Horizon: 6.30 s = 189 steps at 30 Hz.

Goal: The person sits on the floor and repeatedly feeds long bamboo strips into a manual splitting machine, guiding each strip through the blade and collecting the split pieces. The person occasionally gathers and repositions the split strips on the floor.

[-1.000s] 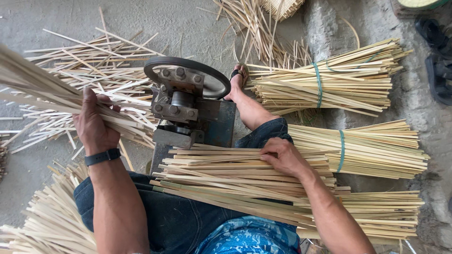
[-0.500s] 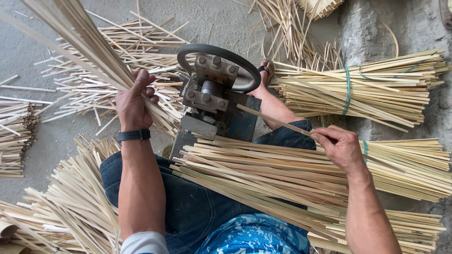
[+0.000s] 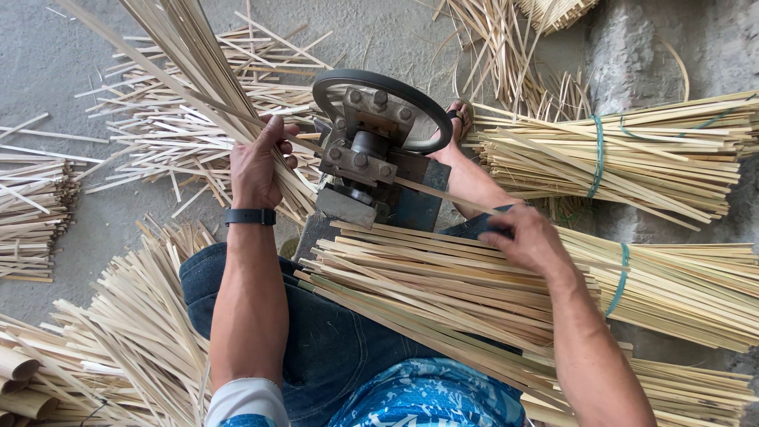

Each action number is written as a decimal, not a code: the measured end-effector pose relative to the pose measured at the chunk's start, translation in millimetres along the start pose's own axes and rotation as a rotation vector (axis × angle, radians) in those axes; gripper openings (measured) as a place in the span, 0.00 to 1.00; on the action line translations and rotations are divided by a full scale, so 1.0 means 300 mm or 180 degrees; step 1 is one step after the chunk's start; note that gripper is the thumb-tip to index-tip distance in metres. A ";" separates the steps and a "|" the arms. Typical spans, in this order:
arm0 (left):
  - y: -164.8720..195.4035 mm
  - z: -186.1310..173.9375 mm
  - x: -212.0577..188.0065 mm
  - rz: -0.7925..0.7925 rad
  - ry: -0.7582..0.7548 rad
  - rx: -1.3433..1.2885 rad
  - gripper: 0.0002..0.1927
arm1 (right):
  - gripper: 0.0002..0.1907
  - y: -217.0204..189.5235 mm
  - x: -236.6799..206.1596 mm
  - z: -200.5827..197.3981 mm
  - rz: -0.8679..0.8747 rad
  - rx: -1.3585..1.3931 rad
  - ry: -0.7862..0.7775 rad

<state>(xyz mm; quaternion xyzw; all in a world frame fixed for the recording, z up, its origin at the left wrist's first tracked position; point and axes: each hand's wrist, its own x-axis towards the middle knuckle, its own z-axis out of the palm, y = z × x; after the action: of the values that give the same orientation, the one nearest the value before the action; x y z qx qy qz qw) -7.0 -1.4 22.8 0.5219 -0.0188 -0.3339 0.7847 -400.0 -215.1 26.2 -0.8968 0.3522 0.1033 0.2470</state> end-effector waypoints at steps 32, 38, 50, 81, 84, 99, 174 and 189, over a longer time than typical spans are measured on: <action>0.014 0.000 0.003 0.0221 0.0005 0.0019 0.16 | 0.10 0.039 -0.074 0.125 -0.0880 -0.0253 0.0483; 0.028 -0.021 0.004 0.0280 0.0091 -0.0187 0.13 | 0.08 0.149 -0.103 0.046 -0.0203 0.1143 0.0333; 0.045 -0.078 0.020 0.0509 0.0215 -0.0849 0.10 | 0.11 0.253 -0.204 -0.082 0.0959 0.1150 0.0318; 0.004 -0.018 -0.004 0.0165 0.0182 0.0312 0.27 | 0.17 0.089 -0.067 0.010 -0.0552 0.0265 0.1410; 0.001 -0.020 0.002 0.0086 0.0017 0.0152 0.23 | 0.18 0.054 -0.049 0.050 0.0876 0.0713 0.0096; 0.031 -0.045 0.021 0.0345 0.0278 -0.0124 0.16 | 0.07 0.156 -0.152 0.001 -0.0422 0.1654 0.0763; 0.031 -0.029 0.001 0.0591 0.0163 0.0290 0.23 | 0.07 0.038 -0.046 -0.021 -0.0417 0.0633 0.1217; 0.019 -0.005 -0.001 0.0319 -0.0166 0.0476 0.12 | 0.15 0.032 -0.081 0.137 -0.0029 0.0407 -0.0234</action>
<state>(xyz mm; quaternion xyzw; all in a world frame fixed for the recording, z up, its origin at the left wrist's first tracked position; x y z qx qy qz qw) -3.8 1.2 26.9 0.5686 -0.0902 -0.3054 0.7584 -424.8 -185.9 -3.8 -0.8764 0.3447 0.1123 0.3171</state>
